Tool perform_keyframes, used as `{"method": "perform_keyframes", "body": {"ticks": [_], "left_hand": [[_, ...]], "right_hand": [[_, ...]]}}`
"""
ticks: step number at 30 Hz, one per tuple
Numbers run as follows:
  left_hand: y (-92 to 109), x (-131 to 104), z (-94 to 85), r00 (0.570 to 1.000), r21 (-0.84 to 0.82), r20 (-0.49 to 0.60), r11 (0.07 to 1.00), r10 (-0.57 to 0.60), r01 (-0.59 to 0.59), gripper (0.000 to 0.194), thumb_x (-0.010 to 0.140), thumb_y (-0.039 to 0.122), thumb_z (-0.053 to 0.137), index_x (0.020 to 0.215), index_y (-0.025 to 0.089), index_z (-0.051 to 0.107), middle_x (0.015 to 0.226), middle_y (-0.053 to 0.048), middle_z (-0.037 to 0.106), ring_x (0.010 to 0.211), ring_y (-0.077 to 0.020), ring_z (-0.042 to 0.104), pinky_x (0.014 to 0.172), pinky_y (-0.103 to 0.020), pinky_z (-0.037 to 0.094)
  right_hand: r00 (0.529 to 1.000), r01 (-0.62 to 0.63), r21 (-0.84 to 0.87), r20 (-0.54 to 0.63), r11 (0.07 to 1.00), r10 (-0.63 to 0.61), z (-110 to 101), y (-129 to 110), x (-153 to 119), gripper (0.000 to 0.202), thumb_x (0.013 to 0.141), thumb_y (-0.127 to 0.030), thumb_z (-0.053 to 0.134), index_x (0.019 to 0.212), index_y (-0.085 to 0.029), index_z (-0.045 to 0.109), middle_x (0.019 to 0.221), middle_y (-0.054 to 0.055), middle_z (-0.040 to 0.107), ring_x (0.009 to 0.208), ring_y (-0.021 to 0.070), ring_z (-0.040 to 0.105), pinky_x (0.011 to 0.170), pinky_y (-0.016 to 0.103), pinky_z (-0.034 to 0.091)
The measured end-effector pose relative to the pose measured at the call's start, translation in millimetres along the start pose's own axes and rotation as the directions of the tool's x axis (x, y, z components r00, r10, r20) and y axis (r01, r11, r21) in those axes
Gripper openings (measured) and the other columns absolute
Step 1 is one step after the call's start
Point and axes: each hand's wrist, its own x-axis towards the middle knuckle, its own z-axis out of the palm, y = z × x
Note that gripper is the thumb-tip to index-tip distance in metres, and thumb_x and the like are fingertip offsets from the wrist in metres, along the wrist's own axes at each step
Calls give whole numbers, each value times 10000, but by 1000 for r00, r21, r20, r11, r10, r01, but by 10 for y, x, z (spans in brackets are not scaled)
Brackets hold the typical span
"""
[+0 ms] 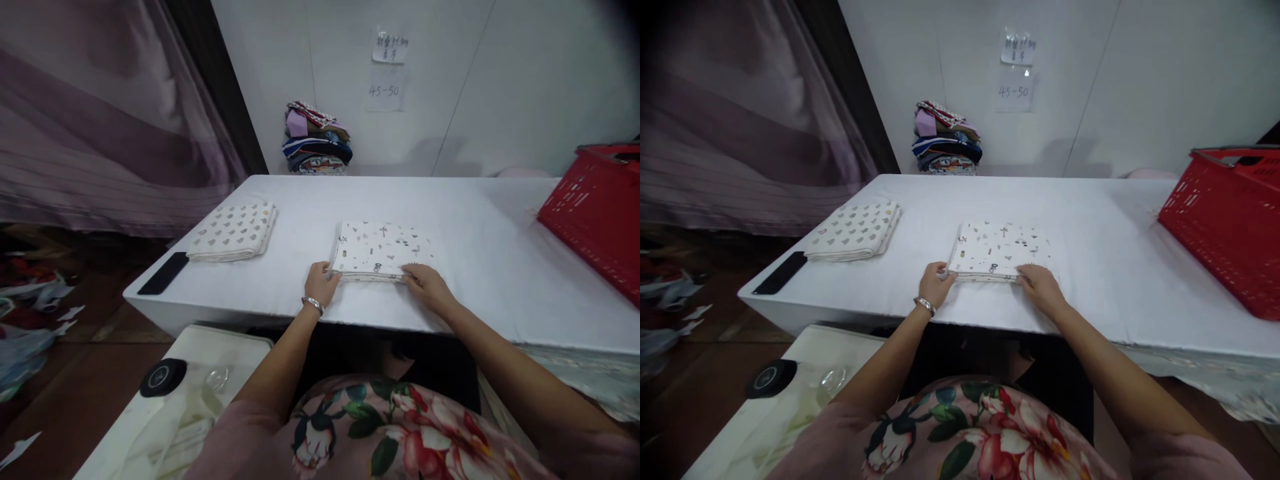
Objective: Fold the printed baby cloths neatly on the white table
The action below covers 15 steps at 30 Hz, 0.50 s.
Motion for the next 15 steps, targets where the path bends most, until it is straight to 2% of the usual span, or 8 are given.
{"method": "perform_keyframes", "body": {"ticks": [4,7,11,15], "left_hand": [[1,-14,-12,1000,74,8,997,4,-4,239,726,383,678,791,194,547,894,-33,539,847,-175,547,767,-322,473],[-2,-16,-10,999,97,34,994,38,-42,228,716,355,697,757,194,541,875,-28,534,853,-172,542,794,-323,460],[-35,3,-1,998,47,39,998,40,-42,213,691,292,725,792,192,567,905,-30,548,879,-170,552,822,-320,464],[-77,20,7,998,-57,64,998,10,-6,173,691,247,722,795,193,594,954,-28,570,864,-151,574,787,-294,485]], "right_hand": [[983,180,-8,36,984,-180,60,-308,158,217,881,-255,464,997,-202,639,1038,76,664,972,248,587,889,393,427],[954,290,-4,83,957,-288,220,-560,331,209,878,-231,471,984,-196,648,1017,74,665,953,224,582,873,358,420],[919,362,-24,178,932,-353,484,-823,550,189,866,-224,506,971,-183,657,987,78,660,950,211,568,852,333,411],[917,356,-99,227,929,-328,654,-967,685,185,868,-260,534,974,-182,664,997,93,640,985,219,538,860,330,389]]}}
